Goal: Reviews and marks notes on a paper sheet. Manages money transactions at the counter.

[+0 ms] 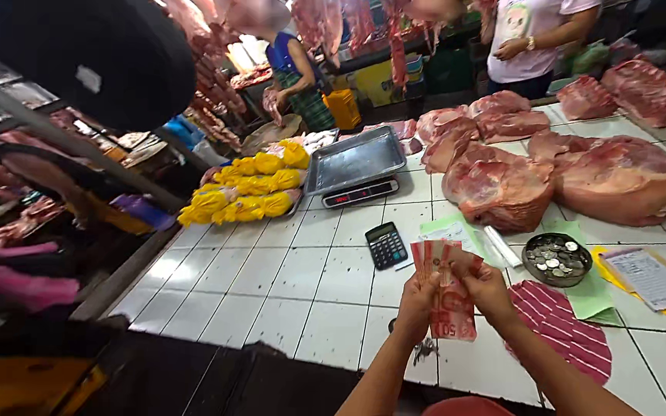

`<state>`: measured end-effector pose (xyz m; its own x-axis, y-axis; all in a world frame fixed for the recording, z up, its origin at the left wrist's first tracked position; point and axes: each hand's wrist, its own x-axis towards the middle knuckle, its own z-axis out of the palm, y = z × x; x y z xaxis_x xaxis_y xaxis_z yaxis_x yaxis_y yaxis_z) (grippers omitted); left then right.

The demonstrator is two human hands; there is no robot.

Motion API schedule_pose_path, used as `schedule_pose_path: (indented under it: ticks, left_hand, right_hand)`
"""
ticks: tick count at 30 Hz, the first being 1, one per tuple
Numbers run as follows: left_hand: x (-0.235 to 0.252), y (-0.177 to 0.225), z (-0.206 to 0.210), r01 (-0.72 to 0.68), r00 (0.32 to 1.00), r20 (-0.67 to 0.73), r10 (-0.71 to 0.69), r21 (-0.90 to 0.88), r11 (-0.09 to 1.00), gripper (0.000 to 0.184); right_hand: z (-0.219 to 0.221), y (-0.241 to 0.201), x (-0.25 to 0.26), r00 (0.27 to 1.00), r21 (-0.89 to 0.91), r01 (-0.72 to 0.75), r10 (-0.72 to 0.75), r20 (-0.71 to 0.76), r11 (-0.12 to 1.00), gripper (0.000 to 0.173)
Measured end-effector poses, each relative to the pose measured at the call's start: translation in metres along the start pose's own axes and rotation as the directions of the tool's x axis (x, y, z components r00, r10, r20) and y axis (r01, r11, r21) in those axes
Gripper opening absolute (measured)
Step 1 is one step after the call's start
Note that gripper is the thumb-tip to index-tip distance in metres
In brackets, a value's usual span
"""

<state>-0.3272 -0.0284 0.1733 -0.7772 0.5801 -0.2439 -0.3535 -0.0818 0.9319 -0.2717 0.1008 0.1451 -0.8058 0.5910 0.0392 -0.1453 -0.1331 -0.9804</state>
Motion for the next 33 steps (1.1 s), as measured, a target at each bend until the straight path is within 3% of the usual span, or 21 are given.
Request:
schedule_pose_path:
  ticks: [3,8,12,19,22,26,29,33]
  left_hand:
    - [-0.019,0.003,-0.007,0.005,0.999,-0.032,-0.006,-0.033,0.999,0.026]
    - [-0.037,0.0,-0.016,-0.074,0.992,-0.101,0.079,0.054,0.996,0.015]
    - [-0.053,-0.002,-0.022,-0.087,0.993,-0.083,0.084,-0.034,0.996,0.031]
    - [-0.09,-0.006,-0.03,-0.09,0.991,-0.109,0.076,-0.133,0.987,0.021]
    - [-0.102,-0.018,-0.029,-0.069,0.996,-0.067,0.062,-0.11,0.991,0.021]
    - [-0.116,-0.042,-0.027,-0.054,0.996,-0.071,0.057,0.043,0.998,0.025]
    - [-0.129,-0.066,-0.035,-0.059,0.985,-0.154,0.073,0.092,0.994,0.026]
    - [-0.145,-0.086,-0.049,-0.056,0.956,-0.278,0.089,0.126,0.99,0.032]
  right_hand:
    - [0.005,0.0,-0.009,0.999,0.046,-0.026,0.025,0.02,0.999,0.011]
    - [0.015,-0.006,-0.028,0.992,0.136,-0.115,0.121,-0.036,0.984,0.004]
    - [0.018,-0.012,-0.045,0.993,0.144,-0.085,0.095,-0.068,0.986,0.006]
    - [0.031,-0.021,-0.089,0.994,0.107,-0.038,0.048,-0.096,0.993,0.015]
    - [0.041,-0.018,-0.112,0.996,0.004,-0.065,0.066,-0.062,0.998,0.032]
    - [0.046,-0.01,-0.143,0.974,-0.331,-0.03,0.102,0.203,0.943,0.057]
    - [0.046,-0.004,-0.155,0.915,-0.429,-0.079,0.237,0.328,0.9,0.056]
    - [0.053,0.021,-0.163,0.885,-0.364,-0.306,0.403,0.231,0.88,0.036]
